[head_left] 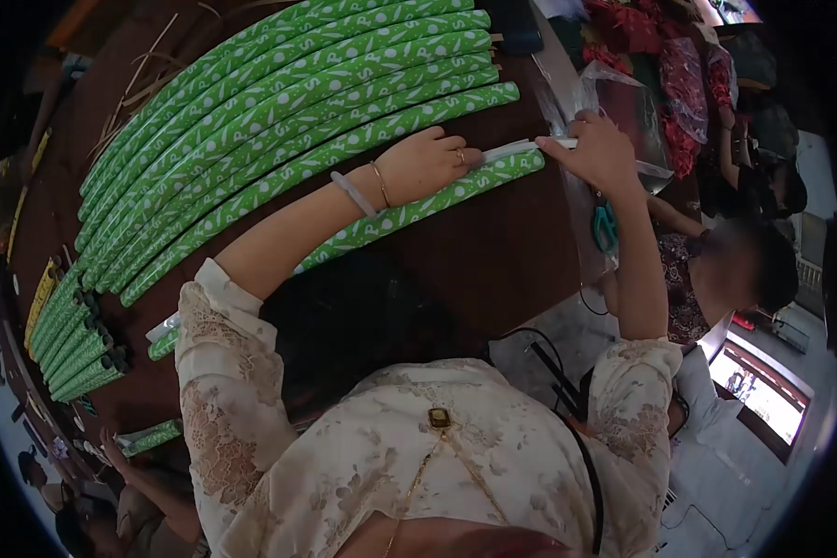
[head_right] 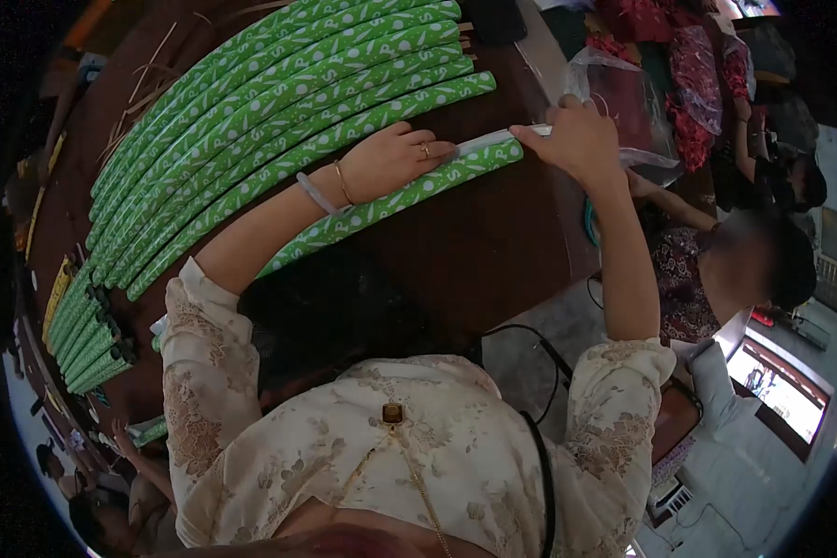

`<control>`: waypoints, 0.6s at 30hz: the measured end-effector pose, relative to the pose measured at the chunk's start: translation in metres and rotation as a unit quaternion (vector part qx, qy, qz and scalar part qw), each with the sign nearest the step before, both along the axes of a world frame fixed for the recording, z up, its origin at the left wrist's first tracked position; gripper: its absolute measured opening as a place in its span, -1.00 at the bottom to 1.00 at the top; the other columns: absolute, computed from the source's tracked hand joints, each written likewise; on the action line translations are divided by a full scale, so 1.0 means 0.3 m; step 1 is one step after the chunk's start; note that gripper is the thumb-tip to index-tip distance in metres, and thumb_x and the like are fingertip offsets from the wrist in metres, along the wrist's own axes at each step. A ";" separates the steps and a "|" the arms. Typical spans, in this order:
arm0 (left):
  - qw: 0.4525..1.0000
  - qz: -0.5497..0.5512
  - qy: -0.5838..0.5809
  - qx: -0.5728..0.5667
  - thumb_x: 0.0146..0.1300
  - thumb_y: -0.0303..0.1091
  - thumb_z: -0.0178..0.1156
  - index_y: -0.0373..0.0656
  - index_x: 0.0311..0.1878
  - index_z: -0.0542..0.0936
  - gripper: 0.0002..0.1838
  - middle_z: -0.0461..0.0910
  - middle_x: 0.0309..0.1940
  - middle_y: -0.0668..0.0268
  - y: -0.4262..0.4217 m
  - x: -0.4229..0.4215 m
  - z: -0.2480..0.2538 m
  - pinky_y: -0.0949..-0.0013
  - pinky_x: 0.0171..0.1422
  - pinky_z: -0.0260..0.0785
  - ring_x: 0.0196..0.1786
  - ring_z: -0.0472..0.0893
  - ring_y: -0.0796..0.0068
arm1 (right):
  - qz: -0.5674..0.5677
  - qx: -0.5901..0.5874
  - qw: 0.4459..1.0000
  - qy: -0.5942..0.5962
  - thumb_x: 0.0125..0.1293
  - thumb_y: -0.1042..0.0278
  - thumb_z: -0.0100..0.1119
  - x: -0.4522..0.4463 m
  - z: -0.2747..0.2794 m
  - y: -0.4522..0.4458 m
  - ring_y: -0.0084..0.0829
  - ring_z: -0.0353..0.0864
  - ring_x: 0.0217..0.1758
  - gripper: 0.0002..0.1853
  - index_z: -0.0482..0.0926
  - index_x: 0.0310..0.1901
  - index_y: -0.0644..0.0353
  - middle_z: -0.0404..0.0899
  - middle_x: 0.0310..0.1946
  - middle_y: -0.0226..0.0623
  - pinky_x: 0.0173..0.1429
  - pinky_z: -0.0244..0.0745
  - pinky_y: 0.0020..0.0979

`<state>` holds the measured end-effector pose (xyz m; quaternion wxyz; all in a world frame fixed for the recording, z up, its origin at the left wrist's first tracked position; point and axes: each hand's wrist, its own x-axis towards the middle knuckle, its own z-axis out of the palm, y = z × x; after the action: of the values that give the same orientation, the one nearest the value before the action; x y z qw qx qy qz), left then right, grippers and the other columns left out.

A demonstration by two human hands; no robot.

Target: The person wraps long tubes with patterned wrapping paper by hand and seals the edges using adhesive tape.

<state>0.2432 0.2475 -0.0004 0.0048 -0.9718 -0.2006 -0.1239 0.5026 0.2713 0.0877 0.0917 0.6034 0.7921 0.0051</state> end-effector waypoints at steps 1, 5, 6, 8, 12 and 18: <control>1.000 0.002 0.008 -0.001 0.13 -0.42 0.05 -0.12 -0.01 0.52 -0.69 0.40 0.08 0.45 -0.001 0.000 0.004 0.46 0.00 0.26 0.02 0.40 0.54 | -0.003 0.018 1.000 -0.005 0.04 -0.37 0.04 0.011 0.000 -0.001 -0.18 0.53 -0.16 -0.32 0.63 -0.39 0.26 0.52 -0.26 -0.21 -0.17 0.48 -0.19; 0.999 -0.007 0.018 -0.026 0.13 -0.42 0.06 -0.15 -0.04 0.53 -0.70 0.41 0.08 0.45 0.003 0.000 0.012 0.46 0.04 0.25 0.05 0.39 0.53 | 0.000 0.028 0.999 -0.025 0.02 -0.31 0.11 0.052 -0.034 -0.005 -0.18 0.51 -0.13 -0.38 0.63 -0.37 0.25 0.52 -0.24 -0.22 -0.15 0.47 -0.19; 0.999 -0.008 0.018 -0.027 0.13 -0.42 0.06 -0.15 -0.04 0.53 -0.70 0.41 0.08 0.45 0.003 0.000 0.011 0.46 0.04 0.25 0.05 0.39 0.53 | -0.007 0.046 0.999 -0.028 0.03 -0.26 0.14 0.046 -0.043 -0.008 -0.18 0.49 -0.10 -0.42 0.63 -0.36 0.24 0.51 -0.18 -0.23 -0.12 0.46 -0.20; 1.000 -0.011 0.020 -0.019 0.13 -0.42 0.06 -0.14 -0.08 0.55 -0.73 0.40 0.09 0.44 0.006 0.001 0.007 0.44 0.08 0.24 0.07 0.39 0.50 | -0.014 0.062 0.997 -0.031 0.04 -0.20 0.17 0.036 -0.057 -0.010 -0.18 0.47 -0.07 -0.46 0.63 -0.36 0.24 0.50 -0.11 -0.24 -0.09 0.45 -0.22; 0.999 -0.017 0.017 -0.031 0.14 -0.41 0.05 -0.14 -0.11 0.54 -0.76 0.40 0.11 0.42 0.009 0.000 -0.002 0.42 0.12 0.22 0.09 0.38 0.46 | -0.016 0.119 0.992 -0.048 0.03 -0.19 0.18 0.021 -0.088 -0.017 -0.23 0.46 -0.05 -0.48 0.65 -0.33 0.21 0.50 -0.10 -0.29 -0.09 0.44 -0.21; 0.998 -0.026 0.024 -0.043 0.15 -0.40 0.03 -0.12 -0.05 0.47 -0.73 0.38 0.12 0.39 0.014 -0.001 0.004 0.35 0.16 0.19 0.13 0.36 0.42 | -0.024 0.135 0.989 -0.054 0.00 -0.17 0.22 0.009 -0.099 -0.026 -0.23 0.46 -0.04 -0.50 0.65 -0.32 0.19 0.53 -0.14 -0.33 -0.07 0.43 -0.19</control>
<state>0.2429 0.2516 0.0008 -0.0352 -0.9786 -0.1805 -0.0923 0.5054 0.2635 0.0580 0.0521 0.6277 0.7637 0.1417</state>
